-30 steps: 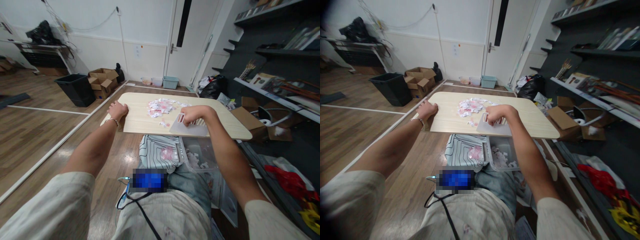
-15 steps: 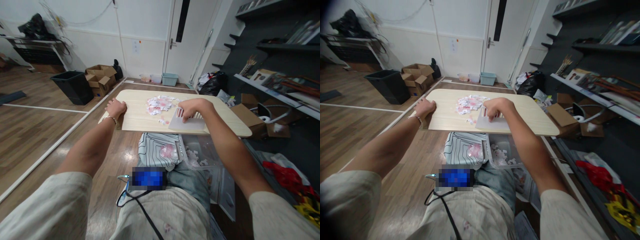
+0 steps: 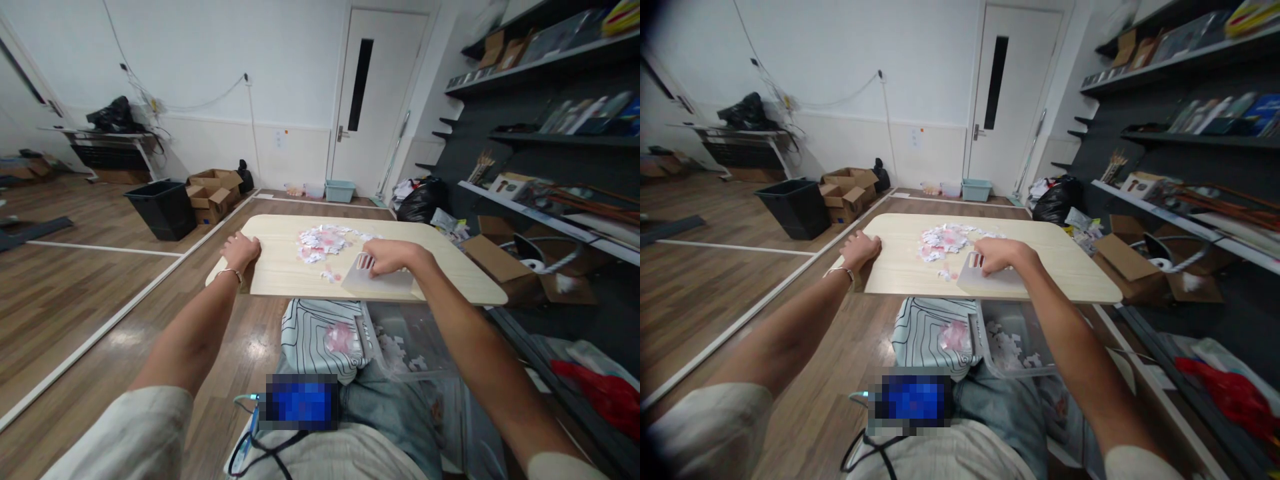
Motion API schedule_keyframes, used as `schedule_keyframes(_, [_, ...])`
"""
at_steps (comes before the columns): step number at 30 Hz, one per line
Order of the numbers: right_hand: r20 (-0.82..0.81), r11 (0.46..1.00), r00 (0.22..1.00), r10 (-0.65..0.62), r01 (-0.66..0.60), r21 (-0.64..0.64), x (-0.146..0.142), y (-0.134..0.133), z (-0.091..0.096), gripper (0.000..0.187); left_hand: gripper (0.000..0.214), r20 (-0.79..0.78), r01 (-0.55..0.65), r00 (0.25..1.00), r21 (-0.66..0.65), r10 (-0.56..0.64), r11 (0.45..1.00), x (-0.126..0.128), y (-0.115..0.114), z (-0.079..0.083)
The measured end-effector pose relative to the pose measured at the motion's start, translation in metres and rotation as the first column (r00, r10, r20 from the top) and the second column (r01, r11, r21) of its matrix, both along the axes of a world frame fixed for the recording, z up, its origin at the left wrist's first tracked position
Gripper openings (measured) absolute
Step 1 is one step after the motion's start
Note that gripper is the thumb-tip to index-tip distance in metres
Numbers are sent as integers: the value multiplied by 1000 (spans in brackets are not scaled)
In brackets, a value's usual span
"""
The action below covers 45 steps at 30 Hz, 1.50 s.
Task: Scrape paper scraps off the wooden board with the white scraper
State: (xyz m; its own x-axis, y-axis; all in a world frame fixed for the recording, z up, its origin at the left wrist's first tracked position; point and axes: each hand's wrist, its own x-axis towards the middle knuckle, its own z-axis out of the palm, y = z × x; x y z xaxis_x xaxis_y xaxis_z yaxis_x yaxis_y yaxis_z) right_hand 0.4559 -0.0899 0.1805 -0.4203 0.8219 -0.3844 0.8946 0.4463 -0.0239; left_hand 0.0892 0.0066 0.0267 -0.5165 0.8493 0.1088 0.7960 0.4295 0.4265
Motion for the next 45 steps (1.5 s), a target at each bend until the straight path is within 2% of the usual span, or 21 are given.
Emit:
schedule_keyframes(6, [-119, 999, 992, -29, 25, -36, 13, 15, -5, 21, 75, -6, 4, 1000, -6, -4, 1000, 0, 1, 0])
schedule_keyframes(11, [-222, 991, 975, 18, -47, -125, 19, 21, -9, 17, 74, -14, -3, 1000, 1, 3, 1000, -1, 3, -2])
schedule_keyframes(17, [-320, 994, 947, 22, -55, -95, 15, 28, -8, 17, 74, -16, -11, 1000, 3, 11, 1000, -2, 5, -5])
schedule_keyframes(21, [-301, 998, 953, 22, -40, -55, 10, 32, -9, 16, 74, -17, -5, 1000, 9, 6, 1000, -3, 6, -5])
schedule_keyframes(26, [-289, 999, 956, -44, 46, 2, 15, 34, -9, 19, 72, -11, -10, 1000, 15, 10, 1000, -2, 6, -5])
schedule_keyframes(30, [-189, 994, 977, -95, 104, 42, 20, 35, -10, 22, 71, -9, -12, 1000, 29, 12, 1000, -1, 4, -5])
schedule_keyframes(33, [-153, 997, 986, -73, 78, 27, 20, 35, -11, 24, 72, -1, -3, 1000, 24, 3, 1000, -1, 4, -5])
schedule_keyframes(40, [-215, 999, 977, 3, -13, -42, 22, 38, -14, 18, 75, -4, -2, 1000, 11, 2, 1000, -2, 5, -5])
schedule_keyframes(45, [-179, 1000, 984, -3, -2, -26, 14, 38, -16, 21, 75, 0, -6, 1000, 16, 6, 1000, -2, 3, -4])
